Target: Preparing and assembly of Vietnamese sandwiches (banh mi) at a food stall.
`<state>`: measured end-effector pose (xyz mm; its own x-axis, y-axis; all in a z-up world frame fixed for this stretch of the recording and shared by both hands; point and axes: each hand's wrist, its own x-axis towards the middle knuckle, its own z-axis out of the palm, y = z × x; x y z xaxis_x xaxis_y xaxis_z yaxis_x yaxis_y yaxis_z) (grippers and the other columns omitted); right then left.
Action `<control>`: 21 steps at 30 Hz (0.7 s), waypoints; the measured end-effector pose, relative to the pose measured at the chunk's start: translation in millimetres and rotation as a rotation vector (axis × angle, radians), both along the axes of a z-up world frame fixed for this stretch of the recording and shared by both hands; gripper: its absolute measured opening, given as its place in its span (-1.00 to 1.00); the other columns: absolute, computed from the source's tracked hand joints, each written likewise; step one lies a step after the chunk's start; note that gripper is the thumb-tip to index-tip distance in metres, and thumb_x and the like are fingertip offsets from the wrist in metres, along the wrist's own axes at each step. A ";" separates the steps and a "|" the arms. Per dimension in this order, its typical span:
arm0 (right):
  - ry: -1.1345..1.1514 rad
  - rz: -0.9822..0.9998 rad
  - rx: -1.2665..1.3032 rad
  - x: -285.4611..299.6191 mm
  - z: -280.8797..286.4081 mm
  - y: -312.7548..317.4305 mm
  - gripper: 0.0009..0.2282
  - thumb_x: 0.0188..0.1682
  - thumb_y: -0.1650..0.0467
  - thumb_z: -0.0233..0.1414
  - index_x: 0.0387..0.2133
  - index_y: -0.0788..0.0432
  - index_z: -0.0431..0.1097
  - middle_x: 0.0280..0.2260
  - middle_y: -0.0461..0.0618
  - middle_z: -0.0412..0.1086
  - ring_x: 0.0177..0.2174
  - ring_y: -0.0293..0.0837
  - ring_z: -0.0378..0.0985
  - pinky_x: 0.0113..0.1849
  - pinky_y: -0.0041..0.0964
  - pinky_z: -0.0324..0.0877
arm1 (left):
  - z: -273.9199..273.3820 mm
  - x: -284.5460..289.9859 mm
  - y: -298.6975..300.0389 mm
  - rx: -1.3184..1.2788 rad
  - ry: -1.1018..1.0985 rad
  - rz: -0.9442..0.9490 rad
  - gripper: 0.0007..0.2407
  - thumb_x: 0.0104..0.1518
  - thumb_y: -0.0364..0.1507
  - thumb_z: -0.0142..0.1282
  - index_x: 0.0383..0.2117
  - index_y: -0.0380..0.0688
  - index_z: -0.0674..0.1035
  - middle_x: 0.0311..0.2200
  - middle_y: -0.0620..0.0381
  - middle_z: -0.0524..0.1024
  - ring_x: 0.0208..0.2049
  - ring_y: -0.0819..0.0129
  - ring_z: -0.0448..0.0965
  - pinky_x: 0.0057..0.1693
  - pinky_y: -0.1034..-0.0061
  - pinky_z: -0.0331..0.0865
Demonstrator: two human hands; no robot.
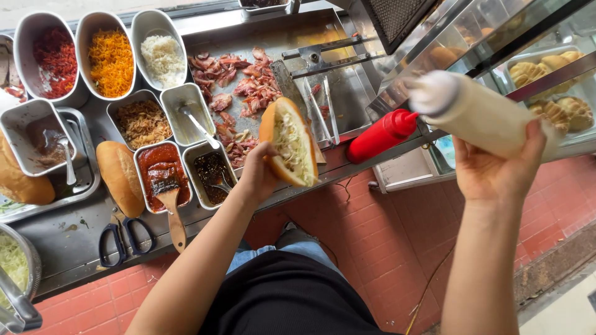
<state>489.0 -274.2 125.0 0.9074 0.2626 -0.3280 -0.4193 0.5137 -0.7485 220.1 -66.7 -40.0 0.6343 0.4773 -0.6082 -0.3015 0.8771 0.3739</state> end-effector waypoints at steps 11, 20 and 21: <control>1.335 0.353 0.177 147.3 -203.0 -1.4 -0.71 0.01 0.39 -0.03 -0.11 0.41 0.21 -0.12 0.28 0.18 -0.26 0.11 0.59 -0.50 -0.39 0.69 | 21.0 -23.1 -14.4 -0.039 0.149 0.124 -0.56 -0.11 -0.30 0.03 -0.05 -0.24 0.48 -0.29 -0.07 0.52 -0.33 0.12 0.55 -0.10 0.22 0.48; 1.170 0.323 -0.137 162.6 -268.3 45.6 -0.59 0.13 0.23 -0.32 0.12 0.30 0.01 0.09 0.22 0.03 -0.09 0.10 0.31 -0.28 -0.08 0.47 | 12.5 -23.1 -26.1 -0.045 0.171 0.170 -0.53 -0.07 -0.30 0.01 0.01 -0.26 0.46 -0.22 -0.13 0.52 -0.27 0.07 0.56 -0.06 0.15 0.48; 1.130 0.309 -0.189 160.1 -274.2 43.1 -0.56 0.16 0.20 -0.38 0.16 0.28 -0.03 0.13 0.21 0.00 -0.06 0.10 0.25 -0.24 -0.02 0.42 | 12.9 -23.9 -26.9 -0.042 0.178 0.168 -0.54 -0.08 -0.31 0.01 0.00 -0.26 0.47 -0.22 -0.12 0.52 -0.26 0.07 0.57 -0.04 0.16 0.48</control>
